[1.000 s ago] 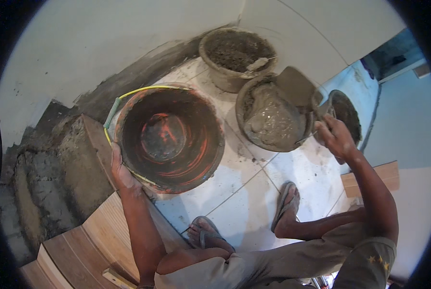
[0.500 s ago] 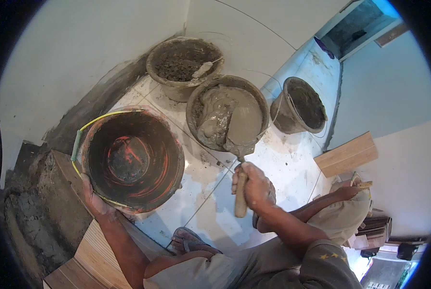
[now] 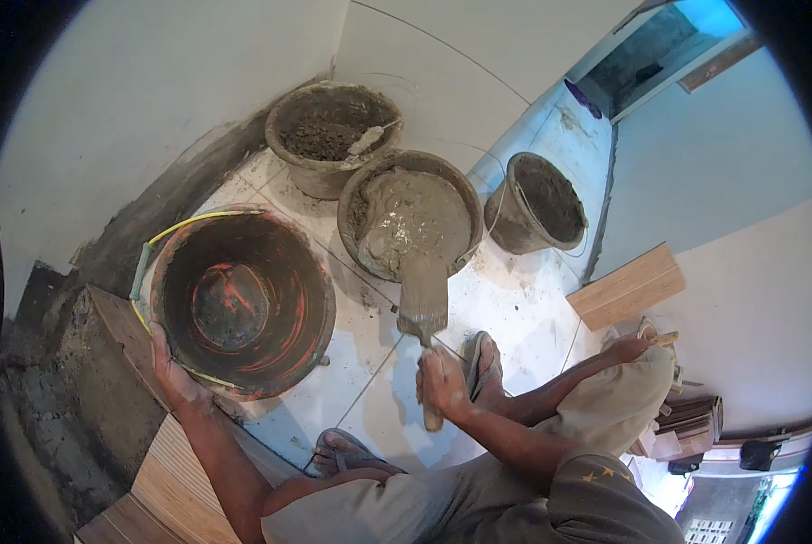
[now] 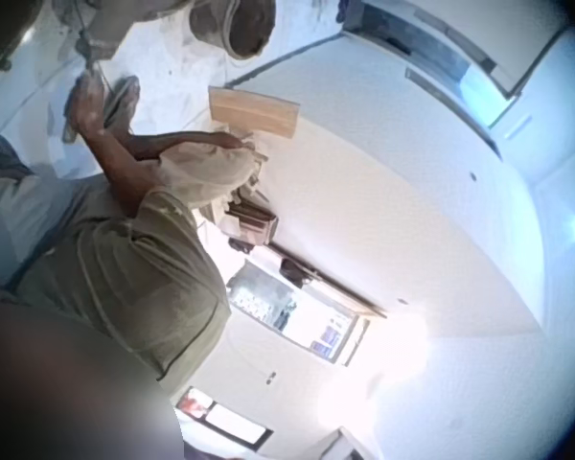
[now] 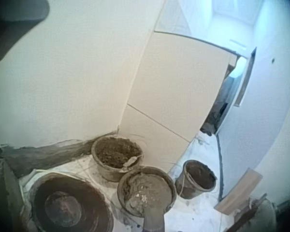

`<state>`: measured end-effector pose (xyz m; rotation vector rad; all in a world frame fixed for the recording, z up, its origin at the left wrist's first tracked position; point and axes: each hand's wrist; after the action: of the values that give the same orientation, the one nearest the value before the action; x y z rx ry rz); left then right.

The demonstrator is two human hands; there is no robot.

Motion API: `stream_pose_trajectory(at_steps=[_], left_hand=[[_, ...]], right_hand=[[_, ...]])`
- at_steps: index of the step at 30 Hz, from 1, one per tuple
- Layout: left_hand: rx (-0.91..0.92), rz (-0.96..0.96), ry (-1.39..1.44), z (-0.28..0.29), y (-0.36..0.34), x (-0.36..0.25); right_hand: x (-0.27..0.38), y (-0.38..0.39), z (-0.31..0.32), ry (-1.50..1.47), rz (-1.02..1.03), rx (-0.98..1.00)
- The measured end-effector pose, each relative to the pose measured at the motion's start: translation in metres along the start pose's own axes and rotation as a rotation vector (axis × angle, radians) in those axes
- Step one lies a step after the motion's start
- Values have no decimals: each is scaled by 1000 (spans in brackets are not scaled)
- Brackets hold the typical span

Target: The person is applying mortar and wood-patterned tiles to a staircase.

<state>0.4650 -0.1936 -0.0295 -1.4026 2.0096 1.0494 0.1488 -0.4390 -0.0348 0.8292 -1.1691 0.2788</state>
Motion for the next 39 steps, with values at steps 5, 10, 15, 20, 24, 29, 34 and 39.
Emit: stream_pose_trajectory(at_steps=[5, 10, 15, 20, 24, 29, 34, 39], left_hand=[[-46, -5, -18, 10, -1, -4], [49, -14, -33, -8, 4, -7], [13, -16, -92, 16, -3, 0], [34, -81, -80, 14, -8, -4], [72, 10, 135, 15, -9, -5], [40, 25, 127, 9, -2, -12], [72, 12, 71, 12, -3, -8], [114, -43, -51, 4, 0, -8]], right_hand=[[5, 43, 34, -193, -467, 130], [-12, 27, 81, 642, 212, 252], [117, -27, 74, 1192, 294, 306], [167, -46, 58, 1188, 383, 367], [158, -33, 9, 696, 171, 393], [171, -31, -11, 985, 341, 703], [187, -38, -40, 1417, 623, 698], [208, -53, -89, 1704, 743, 541]])
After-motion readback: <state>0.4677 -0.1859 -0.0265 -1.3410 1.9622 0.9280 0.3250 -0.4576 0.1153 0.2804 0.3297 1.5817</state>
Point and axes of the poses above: each hand's wrist, its own y-axis away from the middle knuckle, its own z-axis out of the back of the hand, x = y × z, and after that the axes turned 5 degrees about z, right-handed
